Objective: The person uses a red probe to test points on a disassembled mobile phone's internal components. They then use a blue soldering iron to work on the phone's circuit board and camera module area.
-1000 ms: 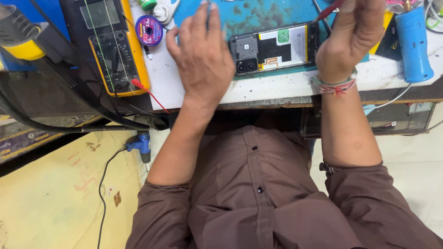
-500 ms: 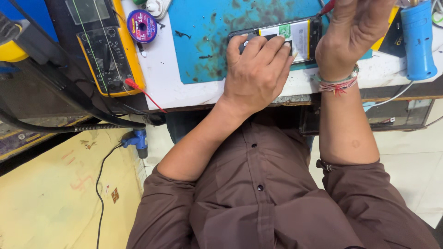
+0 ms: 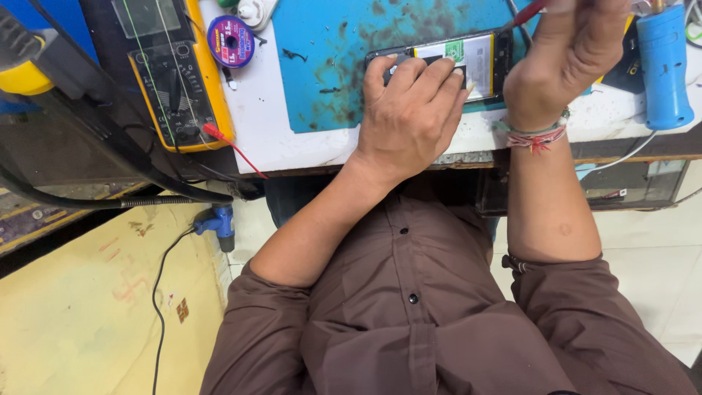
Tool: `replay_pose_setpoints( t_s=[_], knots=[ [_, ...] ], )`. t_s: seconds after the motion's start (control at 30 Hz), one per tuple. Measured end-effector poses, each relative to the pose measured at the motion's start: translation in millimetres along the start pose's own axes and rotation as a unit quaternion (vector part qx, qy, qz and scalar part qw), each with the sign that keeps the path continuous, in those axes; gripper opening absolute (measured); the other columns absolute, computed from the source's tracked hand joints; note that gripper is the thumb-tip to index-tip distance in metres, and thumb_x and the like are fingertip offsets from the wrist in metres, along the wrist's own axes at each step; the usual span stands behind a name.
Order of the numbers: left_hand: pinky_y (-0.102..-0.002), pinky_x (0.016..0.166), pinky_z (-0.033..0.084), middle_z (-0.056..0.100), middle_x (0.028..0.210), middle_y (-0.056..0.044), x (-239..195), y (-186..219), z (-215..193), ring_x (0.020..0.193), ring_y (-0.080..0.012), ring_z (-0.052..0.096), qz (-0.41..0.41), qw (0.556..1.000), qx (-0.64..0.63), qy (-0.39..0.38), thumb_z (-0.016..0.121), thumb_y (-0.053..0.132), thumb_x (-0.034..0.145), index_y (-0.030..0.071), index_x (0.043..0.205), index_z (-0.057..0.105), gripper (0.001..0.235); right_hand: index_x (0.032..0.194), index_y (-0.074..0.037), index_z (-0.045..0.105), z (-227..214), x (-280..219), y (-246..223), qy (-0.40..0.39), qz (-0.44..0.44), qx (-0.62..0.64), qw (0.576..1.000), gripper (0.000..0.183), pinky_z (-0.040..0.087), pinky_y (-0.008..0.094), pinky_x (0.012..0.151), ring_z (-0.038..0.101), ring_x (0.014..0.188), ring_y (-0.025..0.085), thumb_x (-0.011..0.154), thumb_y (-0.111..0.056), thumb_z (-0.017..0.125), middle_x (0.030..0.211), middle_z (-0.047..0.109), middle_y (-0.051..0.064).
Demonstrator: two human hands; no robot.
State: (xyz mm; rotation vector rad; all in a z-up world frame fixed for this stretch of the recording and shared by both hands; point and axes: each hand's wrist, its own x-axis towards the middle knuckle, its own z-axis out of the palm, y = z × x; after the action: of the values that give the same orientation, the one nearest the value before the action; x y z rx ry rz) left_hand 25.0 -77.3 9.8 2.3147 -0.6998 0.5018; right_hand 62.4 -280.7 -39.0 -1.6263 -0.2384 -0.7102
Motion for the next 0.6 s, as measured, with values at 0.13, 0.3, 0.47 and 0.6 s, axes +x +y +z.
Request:
replay_pose_setpoints(
  t_s=[0.13,0.3,0.47,0.6],
  knots=[
    [-0.047,0.108,0.034,0.068,0.119,-0.005,0,0,-1,0.105,-0.0227,0.061,0.0,1.0,0.002,-0.001,0.073,0.02,0.099,0.003,0.112,0.074,0.022,0.143,-0.003,0.064,1,1,1,0.015,-0.011,-0.022,1.0,0.024,0.048,0.028,0.085,0.059,0.099,0.013,0.121,0.002,0.055,0.123,0.069,0.008],
    [-0.047,0.109,0.034,0.068,0.119,-0.005,1,2,-2,0.106,-0.0228,0.061,-0.002,1.0,0.005,-0.001,0.073,0.021,0.099,0.004,0.113,0.074,0.022,0.146,-0.004,0.062,3,1,-4,0.02,-0.014,-0.028,0.999,0.025,0.047,0.029,0.08,0.057,0.094,0.014,0.122,0.001,0.055,0.121,0.068,0.008],
    [-0.047,0.109,0.034,0.068,0.119,-0.005,1,2,-1,0.105,-0.0226,0.061,-0.003,1.0,0.006,-0.002,0.073,0.021,0.099,0.004,0.113,0.074,0.022,0.147,-0.007,0.057,8,3,-11,0.001,-0.016,0.022,1.0,0.028,0.049,0.031,0.075,0.061,0.087,0.017,0.121,-0.001,0.052,0.111,0.071,0.006],
    [-0.047,0.108,0.034,0.068,0.119,-0.004,0,1,-1,0.106,-0.0229,0.061,-0.002,1.0,0.004,-0.004,0.073,0.02,0.099,0.004,0.112,0.074,0.021,0.148,-0.012,0.059,12,8,-16,-0.027,-0.061,-0.051,0.996,0.031,0.049,0.03,0.07,0.057,0.086,0.018,0.12,0.001,0.056,0.117,0.062,0.004]
  ],
)
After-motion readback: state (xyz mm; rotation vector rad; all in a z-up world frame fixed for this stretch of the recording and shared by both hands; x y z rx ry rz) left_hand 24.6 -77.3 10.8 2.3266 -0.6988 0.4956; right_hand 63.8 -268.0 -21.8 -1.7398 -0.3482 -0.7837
